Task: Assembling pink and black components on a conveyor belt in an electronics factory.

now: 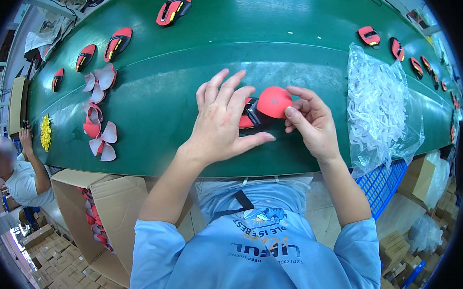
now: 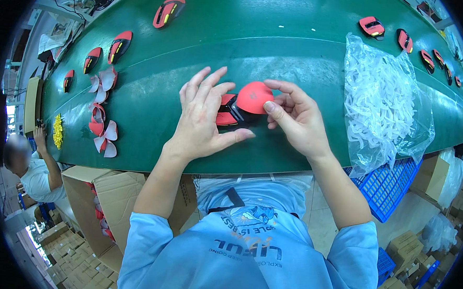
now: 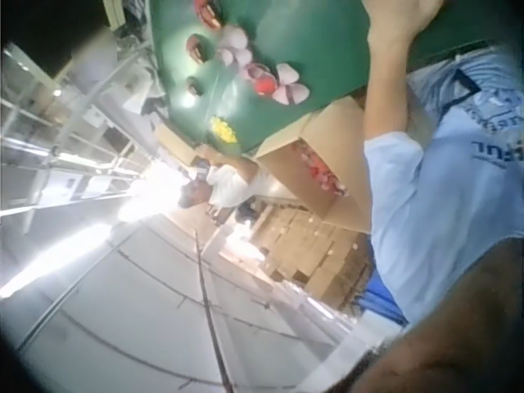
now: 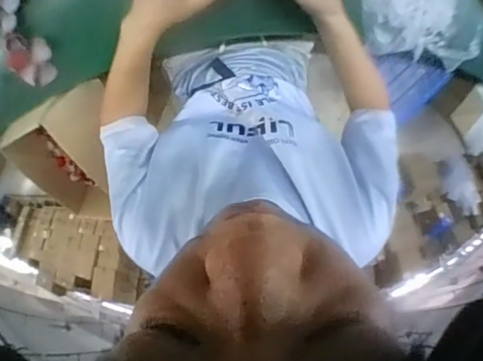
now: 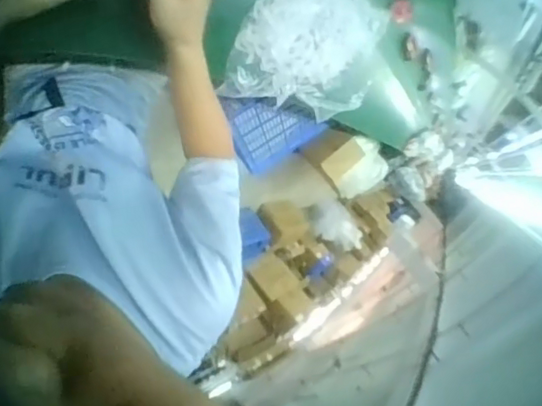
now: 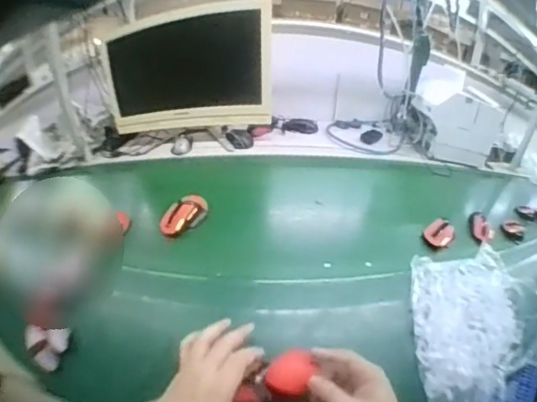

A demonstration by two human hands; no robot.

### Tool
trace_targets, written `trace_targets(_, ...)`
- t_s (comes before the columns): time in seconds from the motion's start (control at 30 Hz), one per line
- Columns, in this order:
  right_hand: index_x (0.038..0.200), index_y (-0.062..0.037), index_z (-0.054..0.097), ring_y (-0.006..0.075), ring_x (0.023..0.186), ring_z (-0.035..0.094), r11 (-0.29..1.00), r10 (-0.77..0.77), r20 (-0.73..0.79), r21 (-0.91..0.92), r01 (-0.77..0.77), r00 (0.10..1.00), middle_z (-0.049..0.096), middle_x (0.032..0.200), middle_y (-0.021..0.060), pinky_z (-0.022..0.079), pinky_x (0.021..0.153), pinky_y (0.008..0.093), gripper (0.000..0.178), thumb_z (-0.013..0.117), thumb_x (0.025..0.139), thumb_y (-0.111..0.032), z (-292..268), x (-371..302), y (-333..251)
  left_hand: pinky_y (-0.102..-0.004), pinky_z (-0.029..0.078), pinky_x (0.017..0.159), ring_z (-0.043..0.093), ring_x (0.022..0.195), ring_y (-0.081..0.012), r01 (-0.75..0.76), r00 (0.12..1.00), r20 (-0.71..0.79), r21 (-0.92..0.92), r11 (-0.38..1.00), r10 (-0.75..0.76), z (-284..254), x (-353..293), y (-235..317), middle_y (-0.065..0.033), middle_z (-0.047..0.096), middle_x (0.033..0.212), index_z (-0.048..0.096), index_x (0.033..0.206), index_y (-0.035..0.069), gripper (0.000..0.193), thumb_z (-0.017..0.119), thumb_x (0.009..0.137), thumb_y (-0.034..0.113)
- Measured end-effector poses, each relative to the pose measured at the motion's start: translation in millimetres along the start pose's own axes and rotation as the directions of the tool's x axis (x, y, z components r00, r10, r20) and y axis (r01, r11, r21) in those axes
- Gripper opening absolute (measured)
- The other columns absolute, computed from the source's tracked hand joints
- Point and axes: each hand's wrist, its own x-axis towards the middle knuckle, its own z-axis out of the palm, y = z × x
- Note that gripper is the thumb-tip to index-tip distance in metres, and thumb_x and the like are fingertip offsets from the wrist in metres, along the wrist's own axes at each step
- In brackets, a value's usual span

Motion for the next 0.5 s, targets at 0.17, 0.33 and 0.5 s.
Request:
trace_targets(0.17, 0.134, -0.0121, 0.076, 0.0181, 0.079, 0.068, 0.573, -0.089, 0.209, -0.789, 0.222, 0.974, 0.072, 0.1, 0.0077, 0.057, 0.072, 0.0327, 0.045, 0.085, 0.09, -0.019, -6, -1, -2, -0.0547, 0.033, 0.12, 0.047, 0.144, -0.0418, 0.023, 0.995, 0.102, -0.116, 0.993, -0.011, 25, -19, -28, -0.0172, 0.057, 0.148, 0.06, 0.14, 0.004, 0.081, 0.091, 0.079, 0.046)
trace_targets(0.33, 0.127, -0.0133, 0.076, 0.0258, 0.102, 0.069, 0.309, -0.355, 0.343, -0.835, 0.456, 0.87, 0.074, 0.12, 0.0052, 0.058, 0.081, 0.0397, 0.052, 0.09, 0.08, -0.033, 1, 20, 2, -0.0564, 0.031, 0.122, 0.048, 0.143, -0.0408, -0.025, 0.992, 0.12, -0.103, 0.994, 0.038, 24, -21, -24, -0.0167, 0.058, 0.145, 0.056, 0.145, 0.003, 0.078, 0.088, 0.082, 0.035)
trace_targets(0.5, 0.13, -0.0089, 0.075, 0.028, 0.106, 0.069, 0.356, -0.357, 0.492, -0.714, 0.602, 0.794, 0.076, 0.13, 0.0072, 0.057, 0.095, 0.0413, 0.06, 0.091, 0.075, -0.028, -3, 35, 4, -0.0582, 0.03, 0.123, 0.048, 0.143, -0.0409, -0.019, 0.994, 0.104, -0.148, 0.989, 0.035, 27, -25, -28, -0.0174, 0.057, 0.145, 0.054, 0.147, 0.002, 0.079, 0.088, 0.082, 0.032)
